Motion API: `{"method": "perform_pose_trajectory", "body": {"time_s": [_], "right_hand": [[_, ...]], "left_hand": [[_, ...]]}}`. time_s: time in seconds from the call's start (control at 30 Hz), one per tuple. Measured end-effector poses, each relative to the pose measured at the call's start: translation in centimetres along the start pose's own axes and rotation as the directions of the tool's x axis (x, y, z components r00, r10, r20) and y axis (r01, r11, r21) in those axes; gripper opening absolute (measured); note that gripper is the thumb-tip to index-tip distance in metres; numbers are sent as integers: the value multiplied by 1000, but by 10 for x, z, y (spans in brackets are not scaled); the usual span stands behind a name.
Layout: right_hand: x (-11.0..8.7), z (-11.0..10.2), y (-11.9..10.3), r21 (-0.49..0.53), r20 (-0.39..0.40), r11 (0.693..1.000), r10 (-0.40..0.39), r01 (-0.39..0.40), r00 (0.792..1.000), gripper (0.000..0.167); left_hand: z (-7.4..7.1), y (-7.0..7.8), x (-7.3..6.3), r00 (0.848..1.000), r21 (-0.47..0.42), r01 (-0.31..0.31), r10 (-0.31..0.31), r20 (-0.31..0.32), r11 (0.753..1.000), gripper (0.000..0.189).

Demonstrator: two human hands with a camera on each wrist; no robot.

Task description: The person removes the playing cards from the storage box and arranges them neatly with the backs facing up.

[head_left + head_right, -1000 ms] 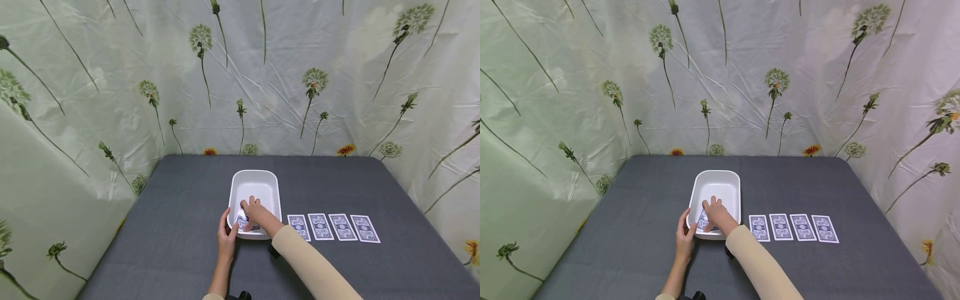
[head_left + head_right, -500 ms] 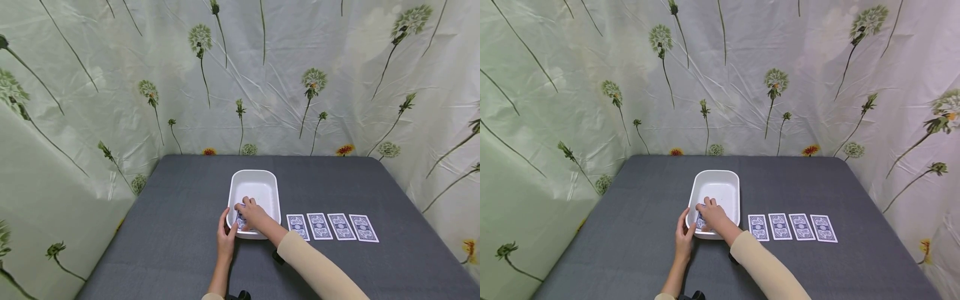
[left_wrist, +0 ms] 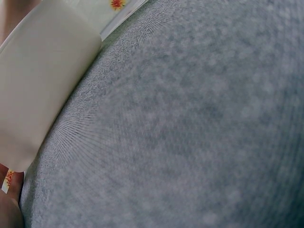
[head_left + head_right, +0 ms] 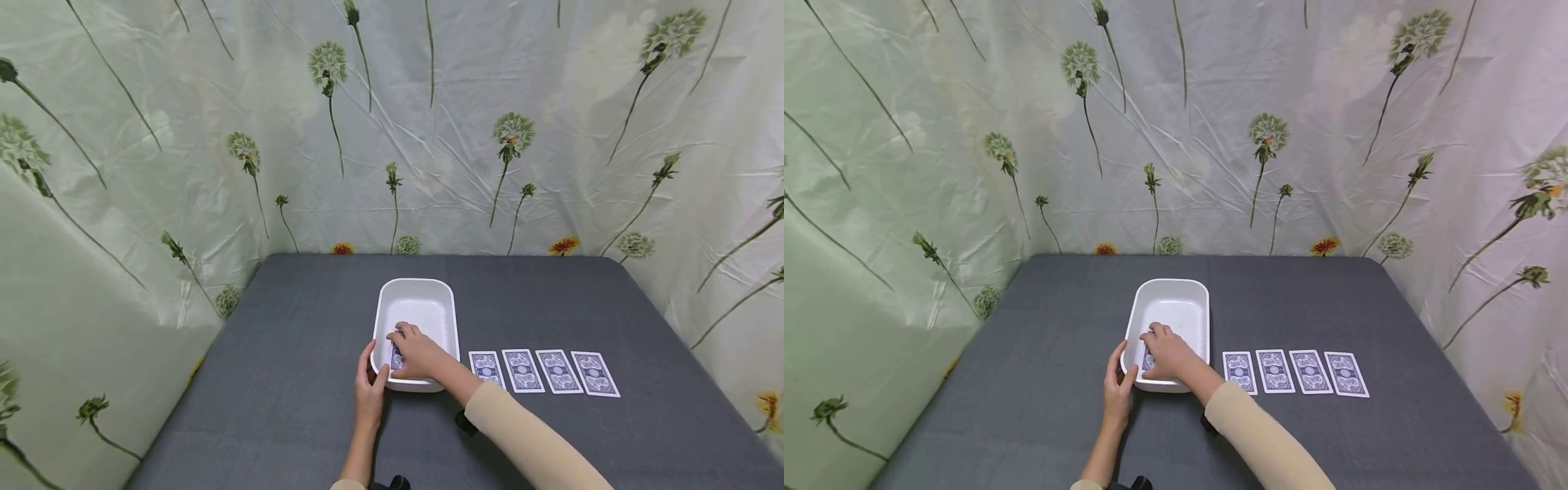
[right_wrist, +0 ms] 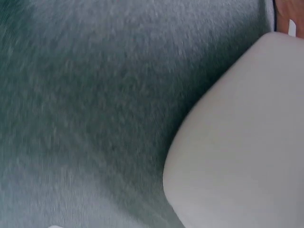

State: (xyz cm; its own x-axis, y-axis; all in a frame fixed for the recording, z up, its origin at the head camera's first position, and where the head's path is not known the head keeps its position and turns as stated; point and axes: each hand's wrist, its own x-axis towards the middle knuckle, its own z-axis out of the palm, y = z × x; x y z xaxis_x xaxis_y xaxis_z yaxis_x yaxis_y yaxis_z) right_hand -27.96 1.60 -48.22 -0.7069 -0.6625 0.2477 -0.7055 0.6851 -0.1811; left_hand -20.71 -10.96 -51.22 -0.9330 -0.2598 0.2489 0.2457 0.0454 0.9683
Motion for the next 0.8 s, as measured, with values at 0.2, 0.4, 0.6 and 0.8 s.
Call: {"method": "perform_pose_trajectory", "body": {"time_s": [0.2,0.4,0.6,0.8], "right_hand": [[1,-15,3,21,122,998,61,-64,991,70],[-5,-32,6,-22,155,995,98,-96,983,75],[-19,-56,14,34,125,986,161,-166,979,70],[-45,-82,32,30,40,980,195,-197,980,62]], "left_hand": [[0,-5,2,1000,-12,-9,9,2,1000,48],[1,-26,4,1000,25,-4,5,-3,1000,49],[3,-11,2,1000,19,-11,11,-7,1000,48],[2,8,-2,1000,-7,6,-6,-13,1000,48]]}}
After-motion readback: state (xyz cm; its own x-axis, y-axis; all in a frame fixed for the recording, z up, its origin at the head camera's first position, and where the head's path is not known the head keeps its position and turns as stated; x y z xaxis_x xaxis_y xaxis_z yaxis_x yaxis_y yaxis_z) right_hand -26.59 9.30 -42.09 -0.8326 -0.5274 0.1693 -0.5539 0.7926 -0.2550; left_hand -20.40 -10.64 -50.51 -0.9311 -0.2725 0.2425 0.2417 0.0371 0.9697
